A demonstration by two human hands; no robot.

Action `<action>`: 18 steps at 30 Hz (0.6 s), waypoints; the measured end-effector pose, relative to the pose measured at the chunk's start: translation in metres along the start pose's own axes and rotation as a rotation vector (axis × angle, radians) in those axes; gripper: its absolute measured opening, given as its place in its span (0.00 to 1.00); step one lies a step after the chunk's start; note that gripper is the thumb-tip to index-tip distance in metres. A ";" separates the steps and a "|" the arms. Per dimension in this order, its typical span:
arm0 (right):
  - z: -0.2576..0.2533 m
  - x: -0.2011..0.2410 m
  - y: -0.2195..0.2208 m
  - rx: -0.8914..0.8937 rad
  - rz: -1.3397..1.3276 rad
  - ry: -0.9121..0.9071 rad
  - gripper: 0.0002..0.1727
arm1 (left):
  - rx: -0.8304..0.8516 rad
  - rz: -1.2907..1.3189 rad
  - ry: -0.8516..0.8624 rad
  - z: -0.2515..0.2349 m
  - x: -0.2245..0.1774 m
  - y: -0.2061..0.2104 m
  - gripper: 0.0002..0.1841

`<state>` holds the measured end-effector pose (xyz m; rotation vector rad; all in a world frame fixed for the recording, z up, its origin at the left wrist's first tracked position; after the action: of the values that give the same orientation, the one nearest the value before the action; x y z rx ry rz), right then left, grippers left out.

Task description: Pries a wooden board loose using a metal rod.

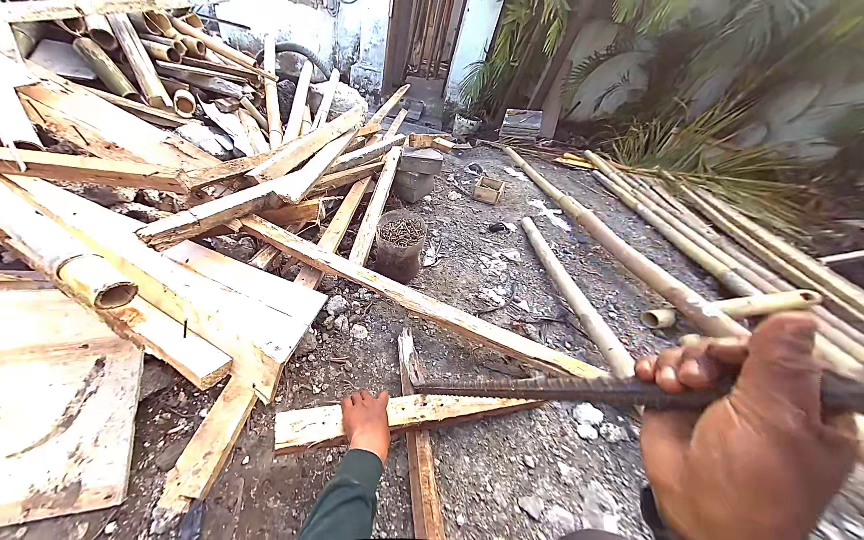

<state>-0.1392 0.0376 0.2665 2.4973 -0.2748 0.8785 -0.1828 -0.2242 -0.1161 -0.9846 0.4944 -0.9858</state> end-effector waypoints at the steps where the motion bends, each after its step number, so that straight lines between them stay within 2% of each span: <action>1: 0.005 0.004 -0.008 0.012 -0.016 0.004 0.23 | -0.004 0.008 -0.002 0.000 0.000 0.000 0.44; 4: 0.016 0.010 -0.028 0.076 -0.074 0.021 0.28 | -0.018 0.012 -0.005 0.003 0.000 -0.001 0.43; 7: 0.021 0.010 -0.038 0.129 -0.145 0.056 0.27 | -0.032 -0.001 -0.006 0.005 0.000 0.001 0.44; 13: 0.027 0.011 -0.045 0.366 -0.293 0.039 0.15 | -0.041 -0.004 -0.025 0.006 0.000 0.001 0.45; 18: 0.046 0.022 -0.055 0.467 -0.350 -0.007 0.11 | -0.046 -0.002 -0.015 0.008 -0.001 0.002 0.48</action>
<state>-0.0790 0.0614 0.2293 2.8415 0.4035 0.8589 -0.1760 -0.2195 -0.1141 -1.0338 0.5053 -0.9718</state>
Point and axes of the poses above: each hand's wrist, its own z-axis away from the middle knuckle, its own y-axis out of the palm, x = y × z, the point moved 9 cm from there along -z, towards the middle knuckle, and after that the axes turned 15 degrees about -y, right-handed, at the moved point
